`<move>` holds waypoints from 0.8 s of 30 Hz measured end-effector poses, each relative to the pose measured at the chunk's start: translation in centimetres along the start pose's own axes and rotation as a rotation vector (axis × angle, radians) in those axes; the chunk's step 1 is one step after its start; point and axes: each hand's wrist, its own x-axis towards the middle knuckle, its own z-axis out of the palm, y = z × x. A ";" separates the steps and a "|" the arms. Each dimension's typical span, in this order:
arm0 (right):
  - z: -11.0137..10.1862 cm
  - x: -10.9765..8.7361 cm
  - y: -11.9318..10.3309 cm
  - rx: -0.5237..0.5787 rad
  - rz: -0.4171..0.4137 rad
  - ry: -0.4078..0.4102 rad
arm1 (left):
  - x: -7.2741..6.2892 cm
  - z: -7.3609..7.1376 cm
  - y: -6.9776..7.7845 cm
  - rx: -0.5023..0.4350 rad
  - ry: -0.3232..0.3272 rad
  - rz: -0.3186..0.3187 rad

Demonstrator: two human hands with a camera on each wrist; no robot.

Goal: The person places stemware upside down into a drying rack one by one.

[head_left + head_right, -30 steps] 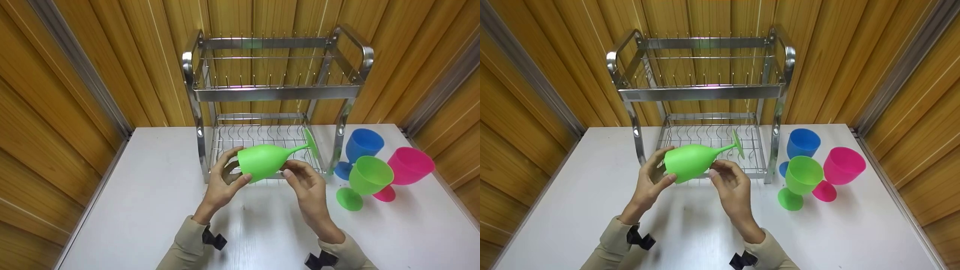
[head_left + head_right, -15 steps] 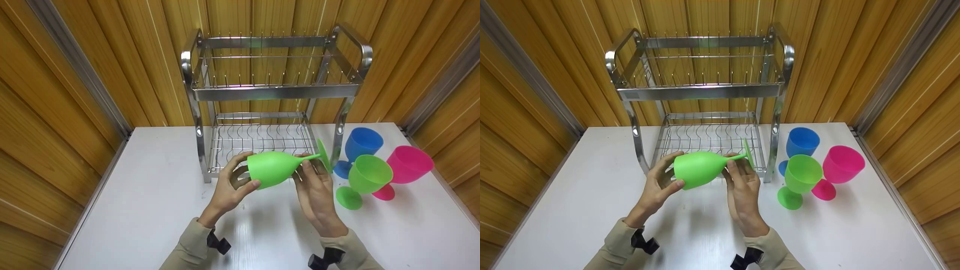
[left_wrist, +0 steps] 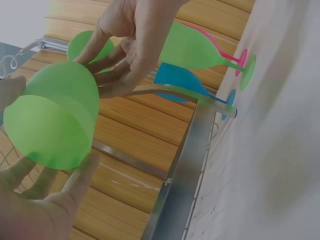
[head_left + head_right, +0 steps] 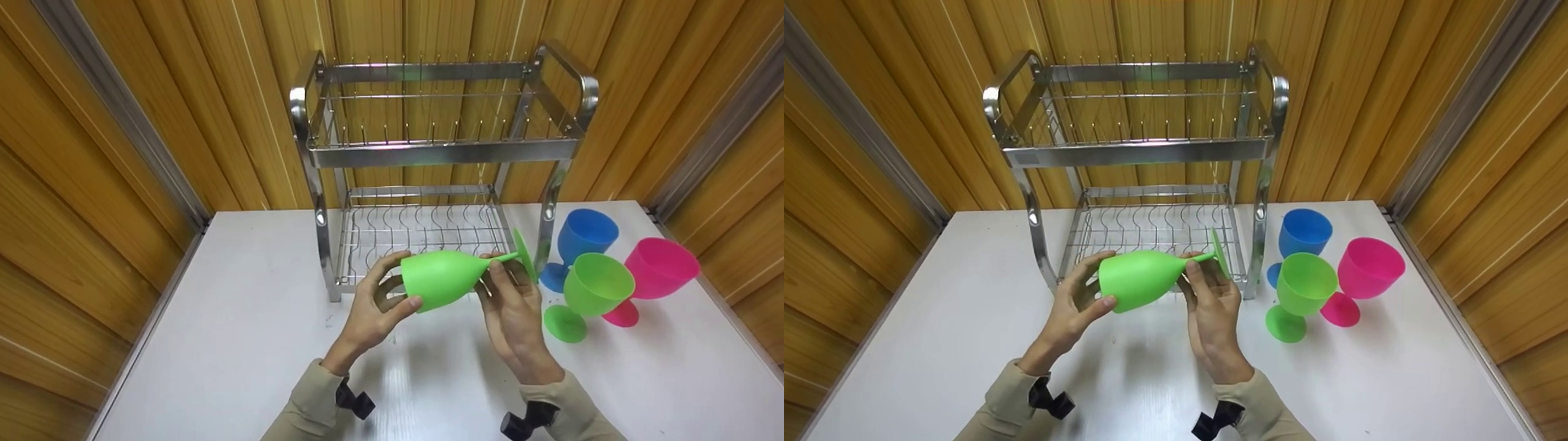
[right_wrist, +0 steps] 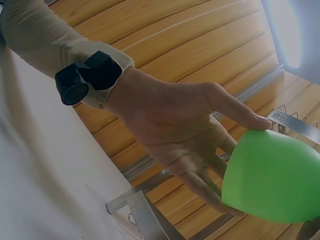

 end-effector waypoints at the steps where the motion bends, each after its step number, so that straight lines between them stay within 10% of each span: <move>1: 0.0 0.1 0.0 -0.005 0.000 0.004 | -0.1 -0.1 0.1 0.009 0.002 -0.002; 10: 0.0 2.7 0.4 -0.066 -0.070 0.015 | 0.2 -1.9 0.9 0.260 0.099 0.033; 24: -0.5 7.7 0.1 -0.607 -0.243 0.079 | 1.0 -6.8 2.1 0.628 0.391 0.215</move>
